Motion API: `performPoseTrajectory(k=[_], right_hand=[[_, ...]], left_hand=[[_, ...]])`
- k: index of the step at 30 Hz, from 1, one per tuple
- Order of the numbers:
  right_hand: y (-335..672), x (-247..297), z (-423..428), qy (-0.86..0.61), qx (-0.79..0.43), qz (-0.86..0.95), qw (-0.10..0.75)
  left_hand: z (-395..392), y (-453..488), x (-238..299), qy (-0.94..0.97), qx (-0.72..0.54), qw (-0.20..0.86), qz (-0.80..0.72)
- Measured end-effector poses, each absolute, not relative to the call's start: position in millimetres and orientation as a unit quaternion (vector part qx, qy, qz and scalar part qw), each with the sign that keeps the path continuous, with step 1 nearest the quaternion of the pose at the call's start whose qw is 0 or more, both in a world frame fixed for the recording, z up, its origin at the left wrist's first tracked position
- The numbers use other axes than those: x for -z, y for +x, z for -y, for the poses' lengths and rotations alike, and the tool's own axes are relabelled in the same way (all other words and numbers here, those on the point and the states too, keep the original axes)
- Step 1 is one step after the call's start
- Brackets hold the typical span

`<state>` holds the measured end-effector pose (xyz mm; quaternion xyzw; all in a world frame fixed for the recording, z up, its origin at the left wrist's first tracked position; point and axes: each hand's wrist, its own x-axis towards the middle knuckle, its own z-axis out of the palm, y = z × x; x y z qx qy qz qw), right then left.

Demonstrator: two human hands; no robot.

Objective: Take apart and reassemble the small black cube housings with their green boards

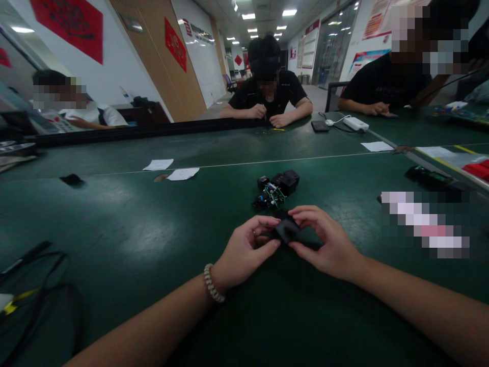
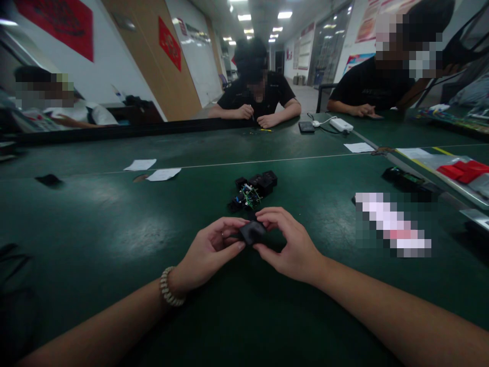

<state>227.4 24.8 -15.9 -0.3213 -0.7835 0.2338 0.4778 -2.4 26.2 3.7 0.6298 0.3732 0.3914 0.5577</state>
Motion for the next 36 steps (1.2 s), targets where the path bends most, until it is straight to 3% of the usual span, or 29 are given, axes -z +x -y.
performPoseTrajectory(k=[13,21,36], right_hand=[[225.0,15.5,-23.4,-0.323,-0.217,0.784,0.483],[224.2,12.1,-22.8,-0.324,-0.206,0.792,0.474],[225.0,14.0,-24.2,-0.343,-0.268,0.761,0.48]], left_hand=[[-28.4,-4.8,-0.3,0.667,-0.391,0.469,-0.426],[-28.6,-3.4,0.6,0.63,-0.396,0.525,-0.412],[-29.4,-3.4,2.6,0.617,-0.411,0.533,-0.408]])
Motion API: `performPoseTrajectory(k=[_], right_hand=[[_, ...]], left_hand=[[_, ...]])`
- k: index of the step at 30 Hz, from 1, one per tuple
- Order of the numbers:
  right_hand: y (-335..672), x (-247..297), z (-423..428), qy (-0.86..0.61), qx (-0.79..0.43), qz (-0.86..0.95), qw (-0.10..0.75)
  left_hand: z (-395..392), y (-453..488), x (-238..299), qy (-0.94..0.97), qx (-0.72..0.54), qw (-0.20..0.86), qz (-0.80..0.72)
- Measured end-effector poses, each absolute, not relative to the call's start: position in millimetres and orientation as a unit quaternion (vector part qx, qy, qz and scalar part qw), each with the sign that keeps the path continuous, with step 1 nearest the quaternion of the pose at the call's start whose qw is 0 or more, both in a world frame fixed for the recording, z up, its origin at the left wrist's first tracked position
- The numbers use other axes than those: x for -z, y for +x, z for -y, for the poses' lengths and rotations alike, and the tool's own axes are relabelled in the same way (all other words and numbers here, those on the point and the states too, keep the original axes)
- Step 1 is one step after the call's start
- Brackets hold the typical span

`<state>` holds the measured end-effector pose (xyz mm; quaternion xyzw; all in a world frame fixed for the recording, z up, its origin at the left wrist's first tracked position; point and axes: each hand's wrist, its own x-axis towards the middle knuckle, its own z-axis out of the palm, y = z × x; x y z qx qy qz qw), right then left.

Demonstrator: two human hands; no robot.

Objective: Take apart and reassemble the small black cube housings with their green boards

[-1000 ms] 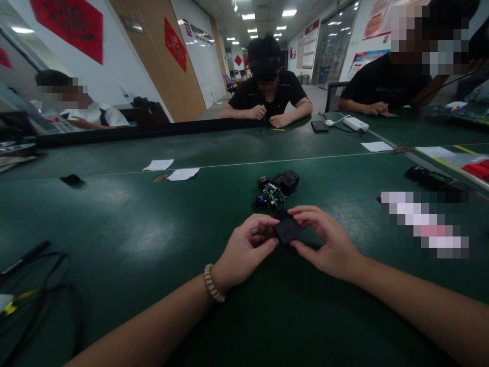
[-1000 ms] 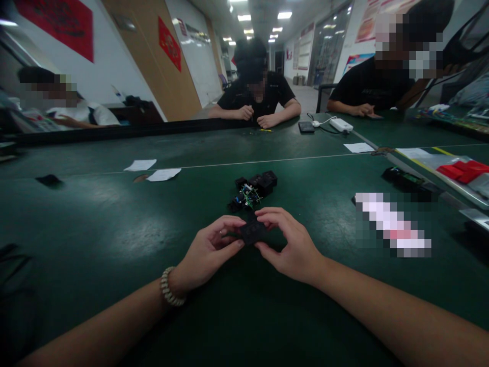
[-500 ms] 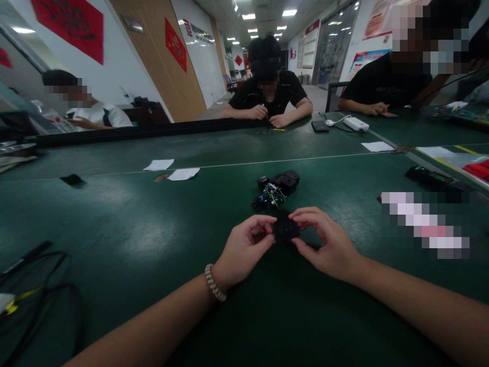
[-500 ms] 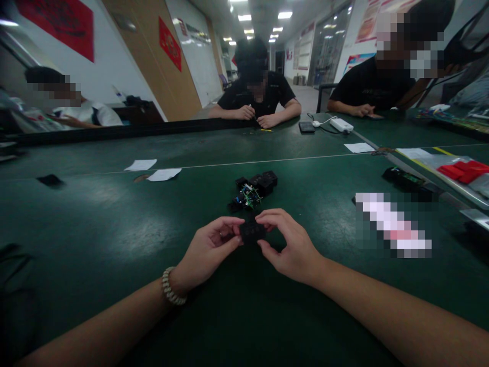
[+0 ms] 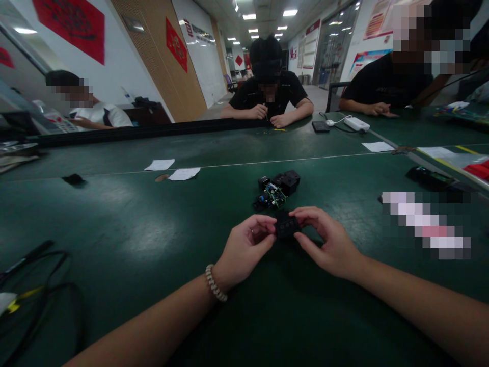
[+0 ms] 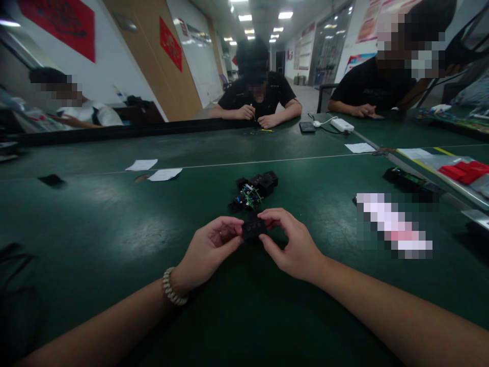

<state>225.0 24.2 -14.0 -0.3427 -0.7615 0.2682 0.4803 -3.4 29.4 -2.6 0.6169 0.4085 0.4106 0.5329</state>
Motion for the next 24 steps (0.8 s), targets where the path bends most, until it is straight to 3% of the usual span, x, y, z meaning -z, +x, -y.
performPoseTrajectory(k=[24], right_hand=[[226.4,14.2,-26.5,-0.363,-0.327,0.735,0.47]], left_hand=[[-28.9,-4.9,1.2,0.613,-0.406,0.549,-0.399]])
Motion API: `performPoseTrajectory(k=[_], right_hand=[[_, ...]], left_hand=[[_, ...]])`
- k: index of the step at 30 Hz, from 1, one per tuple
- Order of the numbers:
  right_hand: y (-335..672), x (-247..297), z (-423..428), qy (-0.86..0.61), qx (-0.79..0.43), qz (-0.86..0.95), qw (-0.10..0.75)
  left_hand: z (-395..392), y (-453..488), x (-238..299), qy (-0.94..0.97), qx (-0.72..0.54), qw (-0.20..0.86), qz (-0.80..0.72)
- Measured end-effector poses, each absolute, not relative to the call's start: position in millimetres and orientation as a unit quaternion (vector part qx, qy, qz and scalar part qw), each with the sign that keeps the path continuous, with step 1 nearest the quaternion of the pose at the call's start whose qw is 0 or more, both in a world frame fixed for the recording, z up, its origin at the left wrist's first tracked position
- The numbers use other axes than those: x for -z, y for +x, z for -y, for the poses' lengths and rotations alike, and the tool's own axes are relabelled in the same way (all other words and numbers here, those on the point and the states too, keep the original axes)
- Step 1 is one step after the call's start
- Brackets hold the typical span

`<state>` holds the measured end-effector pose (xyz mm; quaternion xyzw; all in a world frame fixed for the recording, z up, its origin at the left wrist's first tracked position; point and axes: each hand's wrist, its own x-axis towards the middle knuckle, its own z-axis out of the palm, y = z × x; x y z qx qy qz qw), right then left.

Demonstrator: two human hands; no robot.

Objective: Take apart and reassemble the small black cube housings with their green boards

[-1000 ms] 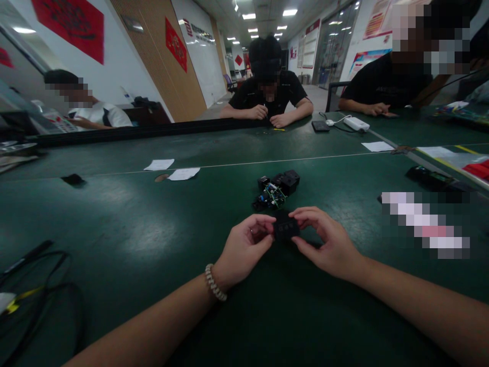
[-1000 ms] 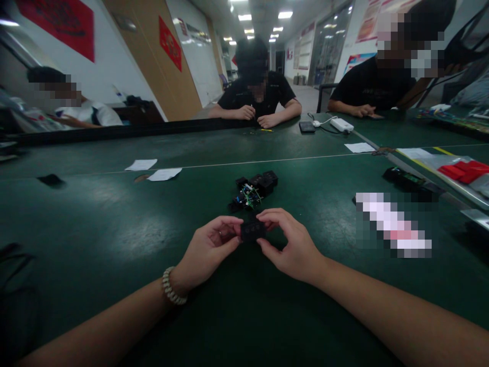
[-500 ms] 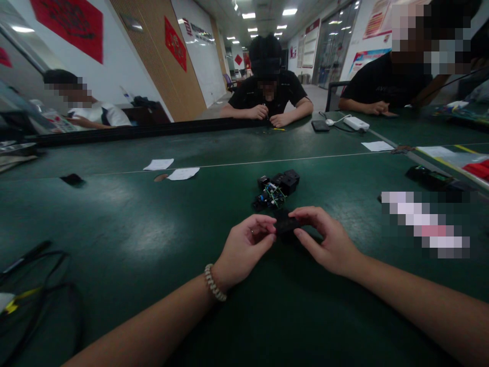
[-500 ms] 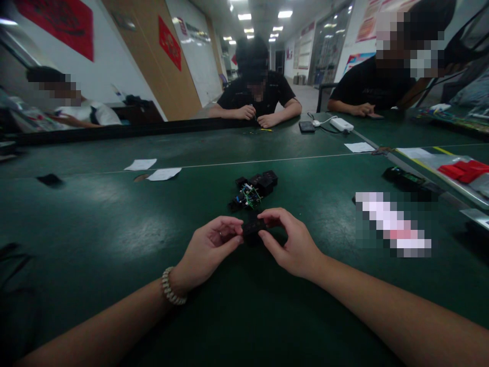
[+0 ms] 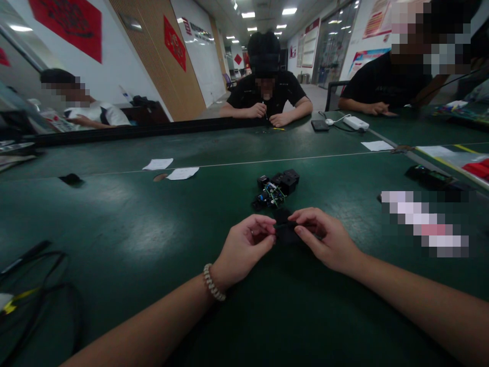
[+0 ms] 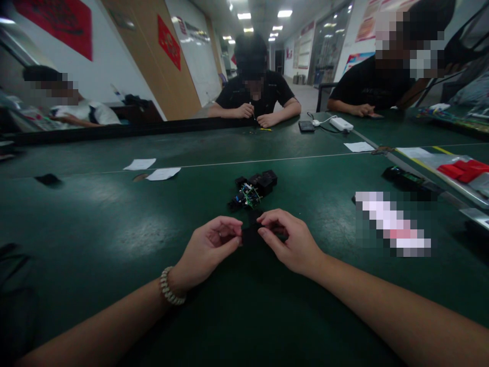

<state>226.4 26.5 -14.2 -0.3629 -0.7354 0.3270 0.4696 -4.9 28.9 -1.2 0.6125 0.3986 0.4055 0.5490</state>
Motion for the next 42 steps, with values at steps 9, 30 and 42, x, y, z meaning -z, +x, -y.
performPoseTrajectory(k=[9,30,42], right_hand=[[226,13,-23,-0.35,-0.381,0.731,0.444],[228,19,-28,-0.347,-0.432,0.706,0.442],[230,22,-30,-0.304,-0.414,0.73,0.451]], left_hand=[[-31,-4,1,0.592,-0.42,0.564,-0.393],[-31,-5,0,0.595,-0.407,0.569,-0.396],[-31,-4,-1,0.58,-0.399,0.585,-0.402]])
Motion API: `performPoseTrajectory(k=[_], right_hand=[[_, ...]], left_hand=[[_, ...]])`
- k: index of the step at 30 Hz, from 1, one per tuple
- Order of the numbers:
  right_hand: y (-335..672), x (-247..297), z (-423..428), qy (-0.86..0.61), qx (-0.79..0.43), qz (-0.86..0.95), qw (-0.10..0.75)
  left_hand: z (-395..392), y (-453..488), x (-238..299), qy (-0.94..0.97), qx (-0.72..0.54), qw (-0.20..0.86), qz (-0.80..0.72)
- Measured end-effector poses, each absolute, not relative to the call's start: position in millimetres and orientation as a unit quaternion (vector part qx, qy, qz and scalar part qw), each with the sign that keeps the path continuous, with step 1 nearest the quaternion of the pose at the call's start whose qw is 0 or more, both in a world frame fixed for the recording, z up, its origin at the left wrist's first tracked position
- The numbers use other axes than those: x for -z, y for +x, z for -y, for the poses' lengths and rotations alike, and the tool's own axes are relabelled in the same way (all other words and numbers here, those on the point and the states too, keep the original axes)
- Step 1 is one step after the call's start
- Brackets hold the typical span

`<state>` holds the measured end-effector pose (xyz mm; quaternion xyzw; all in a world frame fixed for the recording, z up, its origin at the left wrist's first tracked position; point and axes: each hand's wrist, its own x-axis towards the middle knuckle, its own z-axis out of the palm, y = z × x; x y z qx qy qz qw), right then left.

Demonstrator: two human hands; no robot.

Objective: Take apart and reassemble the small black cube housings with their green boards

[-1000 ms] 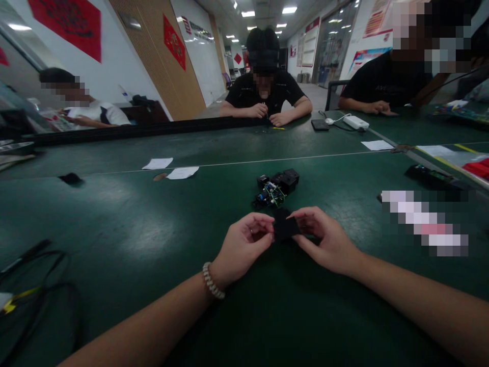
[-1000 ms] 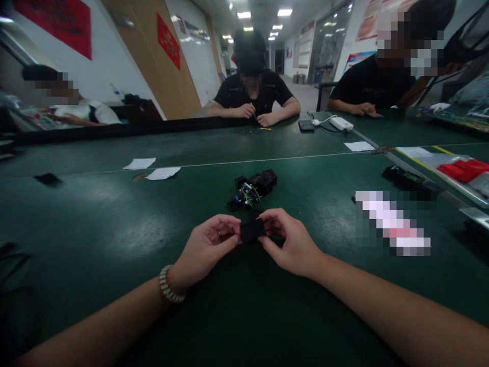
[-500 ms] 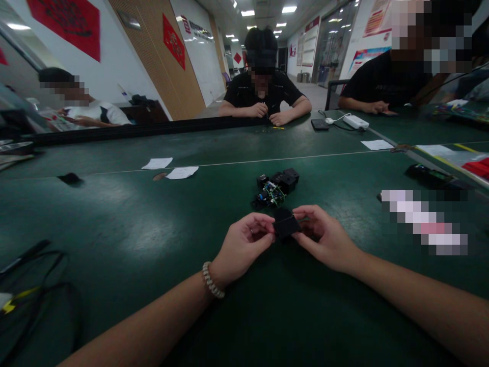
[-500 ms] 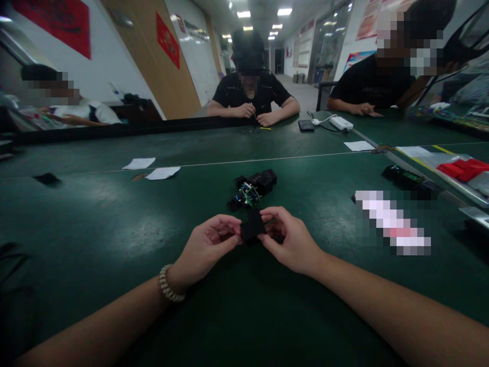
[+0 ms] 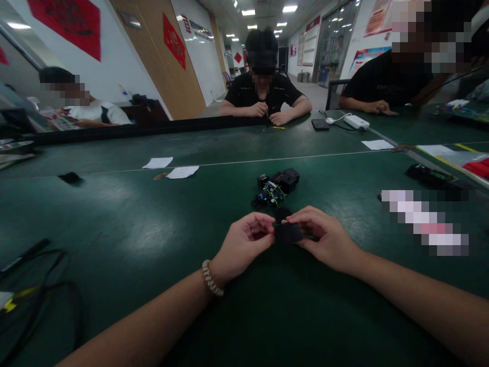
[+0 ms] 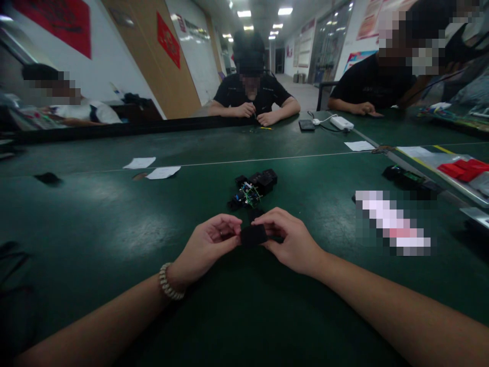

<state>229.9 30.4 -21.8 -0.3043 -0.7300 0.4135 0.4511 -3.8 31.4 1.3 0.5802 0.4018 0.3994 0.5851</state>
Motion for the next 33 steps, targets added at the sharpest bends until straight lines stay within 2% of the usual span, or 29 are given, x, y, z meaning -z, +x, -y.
performPoseTrajectory(k=[10,16,24,28,33], right_hand=[[231.0,15.5,-27.6,-0.308,-0.351,0.766,0.442],[227.8,22.9,-27.5,-0.335,-0.431,0.701,0.46],[227.8,15.8,-28.7,-0.38,-0.458,0.657,0.463],[228.4,15.6,-28.5,-0.391,-0.464,0.652,0.454],[229.9,15.6,-26.4,-0.369,-0.411,0.711,0.435]], left_hand=[[-33.3,-4.6,-2.6,0.575,-0.389,0.594,-0.406],[-32.4,-5.1,-1.1,0.59,-0.379,0.585,-0.407],[-30.1,-4.2,-5.2,0.605,-0.38,0.57,-0.405],[-29.6,-3.3,-6.4,0.607,-0.385,0.568,-0.4],[-30.4,-3.5,-5.5,0.606,-0.386,0.563,-0.408]])
